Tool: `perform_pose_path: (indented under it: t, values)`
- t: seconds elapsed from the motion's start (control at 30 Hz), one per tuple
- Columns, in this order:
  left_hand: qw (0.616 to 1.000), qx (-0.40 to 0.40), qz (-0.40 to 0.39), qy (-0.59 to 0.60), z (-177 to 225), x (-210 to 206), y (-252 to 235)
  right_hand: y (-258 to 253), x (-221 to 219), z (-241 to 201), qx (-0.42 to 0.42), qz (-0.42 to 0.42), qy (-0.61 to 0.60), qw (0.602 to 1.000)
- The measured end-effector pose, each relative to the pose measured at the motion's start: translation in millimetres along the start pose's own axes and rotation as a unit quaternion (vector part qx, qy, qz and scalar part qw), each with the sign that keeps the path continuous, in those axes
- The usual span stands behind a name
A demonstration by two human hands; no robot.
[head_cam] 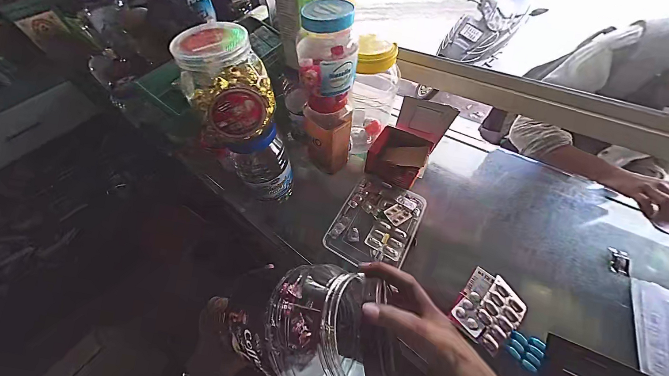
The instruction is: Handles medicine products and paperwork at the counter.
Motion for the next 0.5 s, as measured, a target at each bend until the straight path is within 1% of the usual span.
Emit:
perform_pose_path:
  t: [0.07,0.1,0.17,0.2,0.23,0.27,0.3,0.33,0.37,0.4,0.43,0.47,0.5]
  values:
    - [0.998,0.032,-0.013,0.054,1.3,-13.1,-1.7,-8.6,-18.6,-6.5,0.068,-0.038,0.053,0.996]
    - [0.997,0.053,0.014,0.055,2.8,-15.4,-1.0,-10.3,-23.3,-11.1,0.114,-0.056,0.089,0.988]
    - [0.992,0.08,0.097,0.022,5.8,-11.5,3.0,-12.0,-36.4,-25.1,0.213,-0.098,0.145,0.961]
    - [0.991,0.09,0.097,0.02,5.3,-9.5,4.1,-13.8,-42.2,-28.1,0.238,-0.104,0.149,0.954]
    - [0.994,0.082,0.07,0.025,6.7,-8.2,4.3,-15.5,-44.3,-24.5,0.232,-0.083,0.141,0.959]
    - [0.998,0.046,0.03,0.023,10.2,-7.1,6.1,-16.1,-42.1,-12.5,0.187,-0.027,0.119,0.975]
    - [0.998,-0.048,0.025,-0.036,19.8,-2.1,9.9,-16.1,-36.3,9.0,0.104,0.048,0.081,0.99]
    - [0.972,-0.178,0.062,-0.139,34.7,1.1,15.6,-13.2,-29.3,37.3,0.006,0.136,0.016,0.991]
    - [0.914,-0.281,0.074,-0.284,48.5,-6.7,19.5,-7.4,-25.0,66.5,-0.099,0.211,-0.053,0.971]
    - [0.826,-0.359,0.109,-0.421,58.9,-16.8,23.7,-0.7,-23.7,90.4,-0.186,0.254,-0.115,0.942]
    - [0.741,-0.423,0.138,-0.503,65.2,-24.6,24.4,-0.7,-20.7,103.6,-0.24,0.261,-0.146,0.924]
    - [0.696,-0.468,0.147,-0.525,66.4,-24.0,23.7,-7.4,-15.9,106.1,-0.263,0.238,-0.152,0.922]
    - [0.693,-0.49,0.138,-0.511,65.5,-16.3,20.5,-18.9,-9.3,100.2,-0.271,0.196,-0.134,0.933]
Point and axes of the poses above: each hand's wrist, its own y-axis away from the middle knuckle, its own x-axis out of the back of the hand, z = x × y, the point moved 9 cm from there along -y, towards the middle knuckle, and after that the axes turned 14 degrees about x, right-handed, at the moved point
